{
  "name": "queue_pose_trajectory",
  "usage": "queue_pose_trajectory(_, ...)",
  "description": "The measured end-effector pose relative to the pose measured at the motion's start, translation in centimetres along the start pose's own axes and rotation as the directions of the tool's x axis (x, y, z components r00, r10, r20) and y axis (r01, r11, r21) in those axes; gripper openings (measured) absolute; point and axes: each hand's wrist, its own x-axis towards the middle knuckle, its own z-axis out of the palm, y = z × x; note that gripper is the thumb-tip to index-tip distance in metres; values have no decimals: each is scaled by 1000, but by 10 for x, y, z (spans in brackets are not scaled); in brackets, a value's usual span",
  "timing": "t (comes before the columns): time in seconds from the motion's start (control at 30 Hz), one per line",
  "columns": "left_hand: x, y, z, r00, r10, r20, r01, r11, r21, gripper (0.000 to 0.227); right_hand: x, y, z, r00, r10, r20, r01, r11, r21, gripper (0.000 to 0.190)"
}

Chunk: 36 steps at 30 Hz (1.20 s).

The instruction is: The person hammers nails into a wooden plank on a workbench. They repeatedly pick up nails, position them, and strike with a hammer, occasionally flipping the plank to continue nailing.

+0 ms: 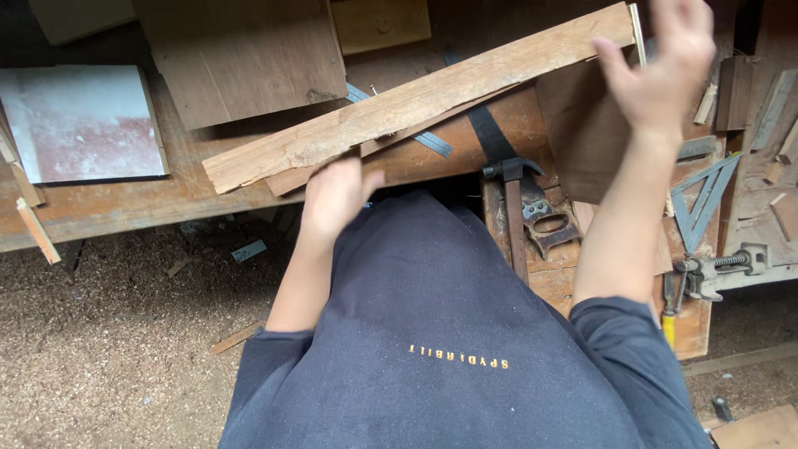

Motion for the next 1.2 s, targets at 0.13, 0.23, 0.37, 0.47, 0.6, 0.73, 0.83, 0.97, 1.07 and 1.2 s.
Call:
queue_pose_trajectory(0.13,-59,40,-47,748,558,-360,-602,798,-14,46,-72,20,-15,928,339,155,-316,936,-156,86)
queue_pose_trajectory(0.23,-45,65,-83,441,549,-710,-676,723,140,55,-108,28,-8,863,442,245,-390,891,-234,71)
queue_pose_trajectory(0.37,5,78,-109,404,566,-719,-517,790,330,76,-126,30,0,800,546,249,-467,827,-314,47)
queue_pose_trajectory(0.47,17,81,-82,348,545,-763,-611,749,256,49,-132,23,-6,831,519,202,-440,834,-333,42)
queue_pose_trajectory(0.6,29,69,1,341,673,-656,-840,532,110,21,-136,17,-14,756,588,288,-495,802,-335,35)
queue_pose_trajectory(0.73,112,90,67,663,626,-411,-732,657,-181,34,-130,14,-21,865,435,251,-328,868,-372,33)
queue_pose_trajectory(0.83,189,115,98,649,528,-548,-652,757,-42,53,-127,12,-28,865,417,277,-303,877,-374,34)
queue_pose_trajectory(0.97,261,134,130,647,504,-572,-625,780,-18,52,-126,11,-31,834,452,317,-367,883,-292,43)
queue_pose_trajectory(1.07,290,135,158,762,365,-535,-515,843,-158,26,-130,6,-35,846,433,311,-346,890,-297,51)
queue_pose_trajectory(1.2,313,130,182,774,209,-598,-435,861,-263,33,-126,0,-37,883,382,272,-310,911,-272,60)
